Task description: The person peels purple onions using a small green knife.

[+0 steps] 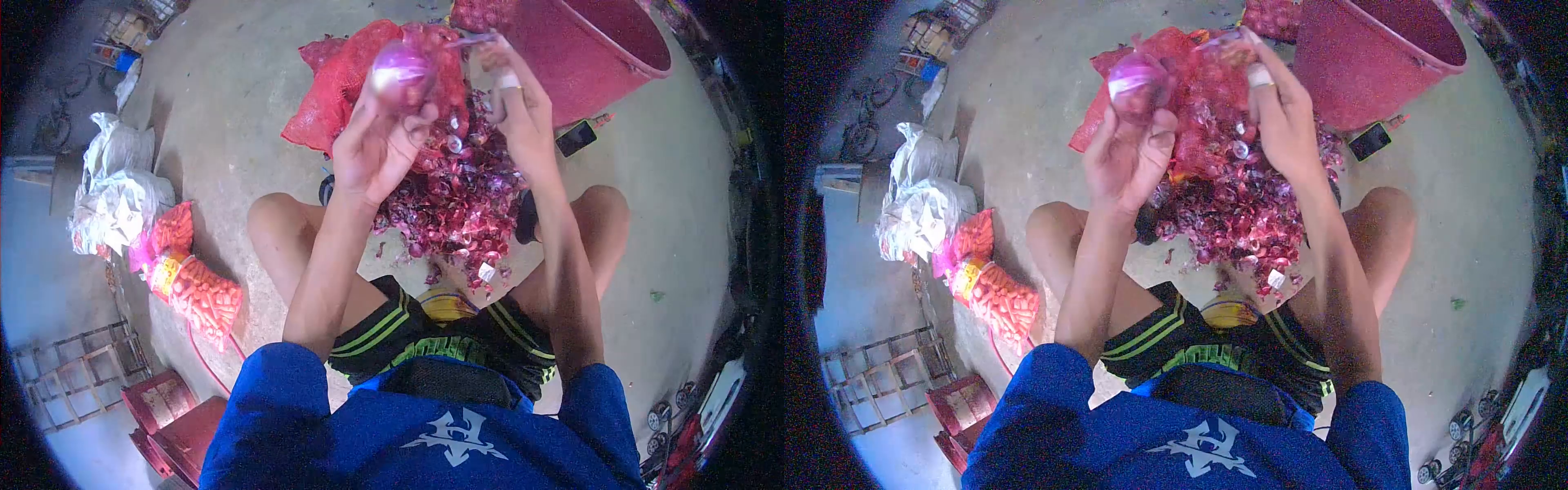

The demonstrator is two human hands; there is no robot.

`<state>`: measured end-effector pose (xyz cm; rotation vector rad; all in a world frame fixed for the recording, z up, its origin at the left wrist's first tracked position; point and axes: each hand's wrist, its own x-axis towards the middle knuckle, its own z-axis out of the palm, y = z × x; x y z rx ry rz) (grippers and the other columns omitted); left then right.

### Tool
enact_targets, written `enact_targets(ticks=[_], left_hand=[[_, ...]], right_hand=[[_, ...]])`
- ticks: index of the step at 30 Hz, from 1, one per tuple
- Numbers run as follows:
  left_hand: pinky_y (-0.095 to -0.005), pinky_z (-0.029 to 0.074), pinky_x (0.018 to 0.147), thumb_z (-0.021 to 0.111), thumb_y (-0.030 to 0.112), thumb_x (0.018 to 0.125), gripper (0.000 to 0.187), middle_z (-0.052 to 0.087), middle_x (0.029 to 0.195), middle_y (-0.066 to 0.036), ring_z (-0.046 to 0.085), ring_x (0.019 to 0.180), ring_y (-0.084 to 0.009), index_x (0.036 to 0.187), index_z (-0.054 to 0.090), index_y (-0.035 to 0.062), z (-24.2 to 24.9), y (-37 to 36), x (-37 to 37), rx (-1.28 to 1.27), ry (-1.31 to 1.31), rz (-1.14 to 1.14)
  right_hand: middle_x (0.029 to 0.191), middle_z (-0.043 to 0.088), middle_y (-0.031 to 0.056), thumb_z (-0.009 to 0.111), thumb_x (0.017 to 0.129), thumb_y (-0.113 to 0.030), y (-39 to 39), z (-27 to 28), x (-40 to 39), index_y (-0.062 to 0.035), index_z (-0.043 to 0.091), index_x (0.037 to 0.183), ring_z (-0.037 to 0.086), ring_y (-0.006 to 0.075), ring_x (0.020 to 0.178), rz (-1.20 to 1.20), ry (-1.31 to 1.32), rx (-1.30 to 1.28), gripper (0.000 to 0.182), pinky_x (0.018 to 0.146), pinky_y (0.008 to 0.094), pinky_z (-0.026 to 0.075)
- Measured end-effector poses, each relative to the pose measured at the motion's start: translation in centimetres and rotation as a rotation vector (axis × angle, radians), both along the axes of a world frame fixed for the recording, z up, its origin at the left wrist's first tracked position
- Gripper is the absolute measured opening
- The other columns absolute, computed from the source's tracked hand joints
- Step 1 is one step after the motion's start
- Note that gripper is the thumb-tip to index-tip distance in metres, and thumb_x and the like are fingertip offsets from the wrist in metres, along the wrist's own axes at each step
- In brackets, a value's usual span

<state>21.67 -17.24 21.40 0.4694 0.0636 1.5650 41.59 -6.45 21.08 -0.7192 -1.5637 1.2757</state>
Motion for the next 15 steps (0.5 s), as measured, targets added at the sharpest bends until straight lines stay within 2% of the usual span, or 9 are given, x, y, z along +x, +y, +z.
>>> enact_targets(ticks=[3, 4, 6, 7, 8, 9, 10, 12, 15], left_hand=[[-0.0350, 0.056, 0.092, 0.067, 0.019, 0.102, 0.074, 0.058, 0.142, -0.017, 0.069, 0.113, -0.0316, 0.164, 0.027, 0.0133, 0.6, -0.2, -0.6, 0.020, 0.009, 0.048], [-0.0350, 0.056, 0.092, 0.067, 0.019, 0.102, 0.074, 0.058, 0.142, -0.017, 0.069, 0.113, -0.0316, 0.164, 0.027, 0.0133, 0.9, -0.4, -0.6, 0.020, 0.008, 0.054], [-0.0348, 0.057, 0.094, 0.072, 0.011, 0.098, 0.078, 0.058, 0.142, -0.015, 0.068, 0.117, -0.0274, 0.163, 0.030, 0.0086, 1.5, -0.5, -0.8, -0.016, 0.358, 0.288], [-0.0348, 0.057, 0.094, 0.072, 0.011, 0.098, 0.078, 0.058, 0.142, -0.015, 0.068, 0.117, -0.0274, 0.163, 0.030, 0.0086, 2.0, -0.5, -0.8, -0.018, 0.360, 0.289], [-0.0344, 0.057, 0.096, 0.074, 0.005, 0.094, 0.080, 0.058, 0.141, -0.014, 0.067, 0.119, -0.0254, 0.162, 0.032, 0.0058, 2.5, -0.3, -0.6, -0.038, 0.525, 0.399], [-0.0340, 0.058, 0.098, 0.076, -0.002, 0.091, 0.082, 0.058, 0.141, -0.013, 0.066, 0.121, -0.0235, 0.160, 0.034, 0.0030, 2.7, -0.4, -0.4, -0.061, 0.686, 0.512], [-0.0340, 0.058, 0.098, 0.076, -0.002, 0.091, 0.082, 0.058, 0.141, -0.013, 0.066, 0.121, -0.0235, 0.160, 0.034, 0.0030, 2.6, -0.3, -0.4, -0.065, 0.681, 0.519], [-0.0330, 0.058, 0.101, 0.077, -0.011, 0.085, 0.081, 0.058, 0.141, -0.012, 0.066, 0.122, -0.0232, 0.156, 0.040, -0.0004, 2.5, -0.3, -0.3, -0.076, 0.805, 0.590], [-0.0333, 0.058, 0.101, 0.080, -0.011, 0.082, 0.082, 0.058, 0.140, -0.012, 0.067, 0.119, -0.0219, 0.154, 0.043, 0.0000, 2.5, -0.2, -0.3, -0.077, 0.939, 0.650]], right_hand=[[0.084, 0.065, 0.0047, 0.051, 0.108, -0.019, 0.4, 0.7, 0.4, -0.0082, 0.047, 0.158, 0.060, 0.0101, 0.072, 0.010, -0.129, 0.047, 0.052, 0.068, 0.0279, 0.048], [0.084, 0.065, 0.0047, 0.051, 0.108, -0.019, 0.3, 0.5, 0.8, -0.0082, 0.047, 0.158, 0.060, 0.0101, 0.072, 0.016, -0.130, 0.048, 0.052, 0.068, 0.0279, 0.048], [0.086, 0.070, 0.0179, 0.052, 0.106, -0.025, 0.4, -1.0, 1.7, -0.0068, 0.047, 0.157, 0.072, 0.0235, 0.080, 0.271, -0.797, -0.027, 0.054, 0.078, 0.0377, 0.054], [0.093, 0.071, 0.0264, 0.054, 0.105, -0.029, 0.4, -1.2, 1.7, -0.0074, 0.046, 0.156, 0.074, 0.0354, 0.088, 0.235, -0.936, 0.205, 0.056, 0.086, 0.0445, 0.054], [0.093, 0.071, 0.0264, 0.054, 0.105, -0.029, 0.2, -1.3, 1.8, -0.0074, 0.046, 0.156, 0.074, 0.0354, 0.088, 0.237, -0.938, 0.202, 0.056, 0.086, 0.0445, 0.054], [0.093, 0.071, 0.0270, 0.054, 0.104, -0.027, 0.0, -1.4, 2.3, -0.0085, 0.046, 0.157, 0.073, 0.0383, 0.086, 0.207, -0.793, 0.176, 0.056, 0.086, 0.0454, 0.054], [0.094, 0.071, 0.0276, 0.055, 0.104, -0.025, -0.4, -0.4, 2.3, -0.0095, 0.045, 0.157, 0.071, 0.0411, 0.084, 0.176, -0.648, 0.154, 0.056, 0.085, 0.0462, 0.054], [0.093, 0.070, 0.0281, 0.057, 0.102, -0.023, -1.0, 2.0, 2.3, -0.0101, 0.046, 0.157, 0.070, 0.0430, 0.084, 0.186, -0.583, 0.174, 0.057, 0.084, 0.0466, 0.054], [0.092, 0.069, 0.0281, 0.059, 0.100, -0.020, -1.6, 2.2, 1.5, -0.0113, 0.046, 0.157, 0.068, 0.0455, 0.082, 0.185, -0.427, 0.293, 0.059, 0.081, 0.0475, 0.053]])
